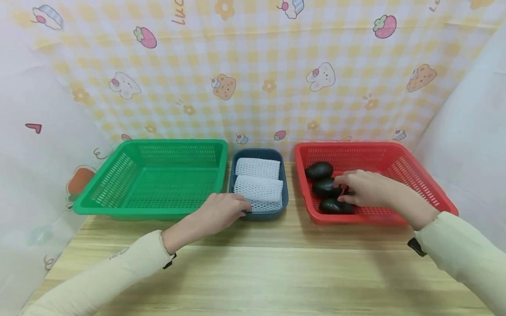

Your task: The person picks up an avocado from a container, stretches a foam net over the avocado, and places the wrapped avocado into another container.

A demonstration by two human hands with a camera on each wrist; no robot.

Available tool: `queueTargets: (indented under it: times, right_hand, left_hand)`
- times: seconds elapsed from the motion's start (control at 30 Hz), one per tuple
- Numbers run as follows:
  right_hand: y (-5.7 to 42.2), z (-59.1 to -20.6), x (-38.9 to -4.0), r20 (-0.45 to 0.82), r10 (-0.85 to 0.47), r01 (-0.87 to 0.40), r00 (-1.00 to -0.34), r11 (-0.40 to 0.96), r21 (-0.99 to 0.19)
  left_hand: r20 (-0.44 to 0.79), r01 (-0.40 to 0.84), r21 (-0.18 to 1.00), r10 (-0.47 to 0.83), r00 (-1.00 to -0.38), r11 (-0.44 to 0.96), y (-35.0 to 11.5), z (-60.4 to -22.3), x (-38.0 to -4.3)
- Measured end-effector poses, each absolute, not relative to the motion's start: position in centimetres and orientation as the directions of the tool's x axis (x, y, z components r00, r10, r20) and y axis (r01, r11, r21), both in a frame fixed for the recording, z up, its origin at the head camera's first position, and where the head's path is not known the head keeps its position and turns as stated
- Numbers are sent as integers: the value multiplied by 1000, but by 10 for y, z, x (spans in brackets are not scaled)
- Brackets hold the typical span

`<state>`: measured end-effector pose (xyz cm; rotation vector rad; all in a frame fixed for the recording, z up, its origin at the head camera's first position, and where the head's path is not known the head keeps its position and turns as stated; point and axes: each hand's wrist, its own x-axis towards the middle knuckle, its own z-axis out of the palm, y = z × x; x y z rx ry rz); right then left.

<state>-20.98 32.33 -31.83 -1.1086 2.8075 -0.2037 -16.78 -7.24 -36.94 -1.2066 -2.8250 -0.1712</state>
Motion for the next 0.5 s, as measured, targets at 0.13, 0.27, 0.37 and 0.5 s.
queueTargets:
  times: [0.13,0.27,0.37,0.5]
  right_hand:
    - [320,-320,-213,-110,-676,-652,-729,734,-191]
    - [320,-321,-215,-156,-661,-628,-734,748,-216]
    - [320,-322,-214,-181,-651,-612,-737,757,-229]
    - [319,-322,-215,-197,-657,-613,-728,752,-243]
  left_hand:
    - [117,725,76,716,-688,685,-75,-370,-168]
    - [124,730,81,720,-683,678,-75,-371,-169]
    - [124,734,84,724,-678,674,-75,-371,-169]
    - [124,735,76,725,-677,674,-74,-371,-171]
